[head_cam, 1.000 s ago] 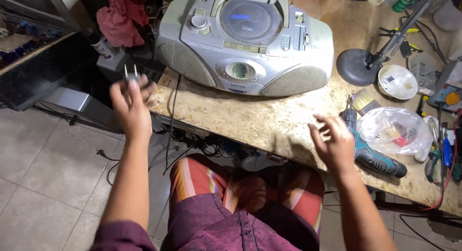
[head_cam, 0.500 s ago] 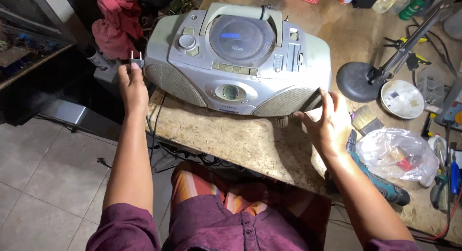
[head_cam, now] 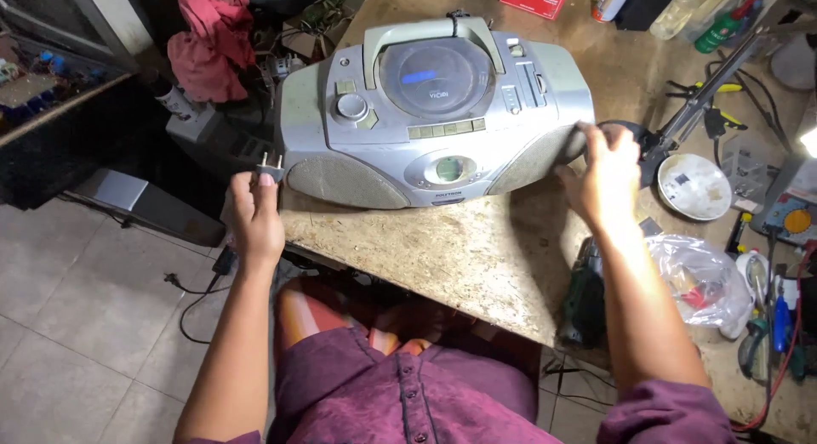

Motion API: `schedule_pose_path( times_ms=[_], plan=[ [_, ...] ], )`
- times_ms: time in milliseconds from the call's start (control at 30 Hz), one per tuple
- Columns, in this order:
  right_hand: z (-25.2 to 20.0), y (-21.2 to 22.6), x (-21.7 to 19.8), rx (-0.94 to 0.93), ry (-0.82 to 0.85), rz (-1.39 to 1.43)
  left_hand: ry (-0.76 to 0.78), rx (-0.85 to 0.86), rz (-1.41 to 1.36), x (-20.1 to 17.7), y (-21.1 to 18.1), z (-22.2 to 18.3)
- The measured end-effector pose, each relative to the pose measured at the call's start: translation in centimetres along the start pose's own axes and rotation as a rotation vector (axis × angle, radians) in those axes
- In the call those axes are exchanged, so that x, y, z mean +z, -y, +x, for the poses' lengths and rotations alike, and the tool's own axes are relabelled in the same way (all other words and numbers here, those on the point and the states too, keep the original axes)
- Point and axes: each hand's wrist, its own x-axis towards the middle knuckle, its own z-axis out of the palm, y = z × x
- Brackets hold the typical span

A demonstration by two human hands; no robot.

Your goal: Repairing a portable radio by unscrewing the casing, cleaning it with a cloth, and reassembling it.

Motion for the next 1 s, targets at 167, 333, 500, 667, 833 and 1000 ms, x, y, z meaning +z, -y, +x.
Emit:
schedule_pose_path(
  times_ms=[167,333,500,667,833,1000],
  plan=[
    [-0.2,6.0,0.0,-0.305,-0.147,0.203,0.051,0.017,-0.186,-0.9,-3.6,-3.3],
    [-1.6,9.5,0.7,-0.407,-0.15,0.235,0.121,0.025,-0.122,-4.6,-3.3,-6.9],
    [-1.3,12.4,0.5,-0.537,-0.216,0.219,0.081,-0.052,0.049,-8.5,-0.3,-9.0],
    [1.2,14.4,1.5,-0.558,-0.181,0.236,-0.027,-0.007,0.091,-9.8,1.8,-9.9],
    [2.5,15.4,1.0,-0.572,-0.082,0.221,-0.075,0.03,0.116,-9.5,2.4,-9.7],
    [3.3,15.6,0.4,-0.61,-0.06,0.168,-0.053,0.026,0.099,-8.1,3.5,-9.6]
  ],
)
